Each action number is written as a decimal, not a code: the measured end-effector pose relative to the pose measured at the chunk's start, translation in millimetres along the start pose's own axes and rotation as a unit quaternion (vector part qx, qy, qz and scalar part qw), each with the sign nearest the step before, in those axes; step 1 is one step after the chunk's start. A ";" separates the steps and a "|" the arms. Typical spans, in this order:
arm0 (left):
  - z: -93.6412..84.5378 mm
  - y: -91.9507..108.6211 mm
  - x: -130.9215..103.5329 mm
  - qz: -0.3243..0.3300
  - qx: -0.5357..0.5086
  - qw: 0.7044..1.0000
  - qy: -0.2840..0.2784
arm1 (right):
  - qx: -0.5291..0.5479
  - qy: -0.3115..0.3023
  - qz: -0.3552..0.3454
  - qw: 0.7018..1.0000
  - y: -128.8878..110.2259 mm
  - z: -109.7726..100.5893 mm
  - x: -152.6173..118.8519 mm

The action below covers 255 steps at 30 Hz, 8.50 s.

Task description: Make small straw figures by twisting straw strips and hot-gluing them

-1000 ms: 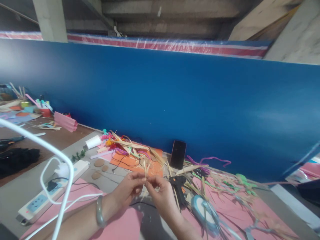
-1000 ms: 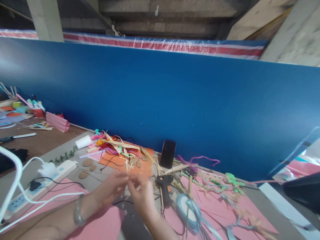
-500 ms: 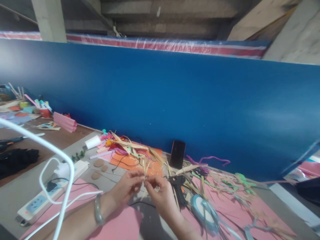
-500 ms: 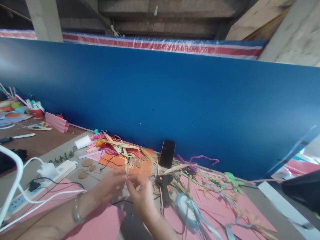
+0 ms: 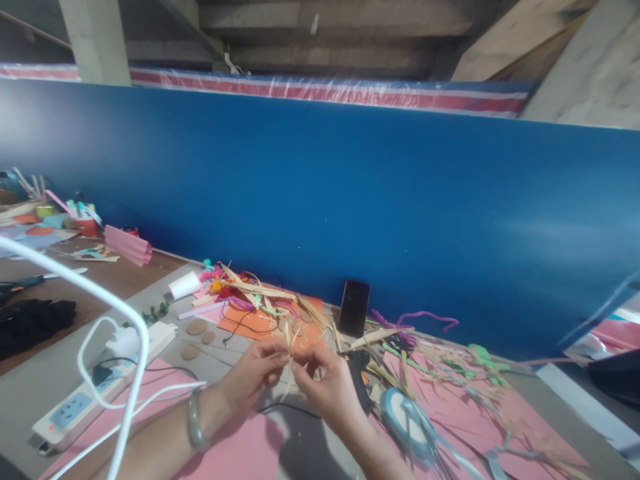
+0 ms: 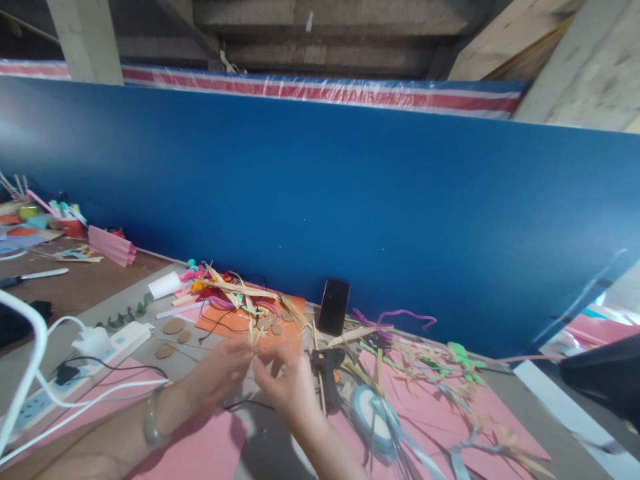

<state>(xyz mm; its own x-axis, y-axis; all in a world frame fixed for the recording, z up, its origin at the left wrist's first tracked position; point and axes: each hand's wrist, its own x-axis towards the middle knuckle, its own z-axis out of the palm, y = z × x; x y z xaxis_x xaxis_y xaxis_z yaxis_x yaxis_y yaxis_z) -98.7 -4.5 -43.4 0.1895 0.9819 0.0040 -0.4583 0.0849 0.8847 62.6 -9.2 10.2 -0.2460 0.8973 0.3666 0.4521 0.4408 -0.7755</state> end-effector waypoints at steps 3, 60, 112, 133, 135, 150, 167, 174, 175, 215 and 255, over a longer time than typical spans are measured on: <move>-0.4 -0.9 -1.1 0.014 0.028 0.999 -0.011 | 0.026 0.021 0.014 0.999 1.2 -9.6 4.9; 13.2 2.4 -10.8 -0.004 0.038 0.998 -0.048 | 0.123 0.023 0.070 0.990 -6.2 -4.0 1.8; -2.3 9.9 8.2 0.003 -0.017 0.995 0.100 | -0.420 -0.315 -0.062 0.849 39.0 -1.3 8.5; -3.8 -0.5 6.8 -0.022 -0.018 0.999 0.021 | -0.088 -0.155 -0.012 0.984 24.1 -34.5 19.0; -2.6 -0.2 6.1 -0.014 -0.003 1.000 0.022 | -0.063 -0.141 -0.025 0.988 22.2 -35.4 19.1; 0.2 -2.8 4.6 -0.007 0.035 0.999 0.038 | -0.021 -0.098 -0.079 0.992 23.9 -35.2 19.6; -1.8 -4.0 4.7 0.005 0.043 0.998 0.043 | -0.010 -0.075 -0.205 0.976 33.1 -18.5 16.6; -4.6 -5.2 5.1 0.045 0.093 0.992 0.073 | 0.063 -0.052 -0.020 0.996 30.0 -11.2 16.0; -4.5 -5.2 5.0 0.050 0.098 0.991 0.072 | 0.084 -0.059 0.004 0.995 28.3 -10.5 16.0; 8.7 -41.0 23.6 -0.027 0.013 0.996 0.080 | 0.256 -0.073 0.142 0.953 67.5 -4.4 11.3; 18.2 -33.8 19.1 -0.004 0.092 0.994 0.066 | 0.215 0.018 0.090 0.972 79.7 14.7 2.4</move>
<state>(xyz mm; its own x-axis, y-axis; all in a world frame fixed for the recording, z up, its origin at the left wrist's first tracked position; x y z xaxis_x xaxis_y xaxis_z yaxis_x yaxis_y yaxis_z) -63.8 8.2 -64.8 0.0715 0.9960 -0.0539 -0.2883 0.0724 0.9548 85.4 27.7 -58.3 -0.1630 0.9626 0.2164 0.0834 0.2320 -0.9691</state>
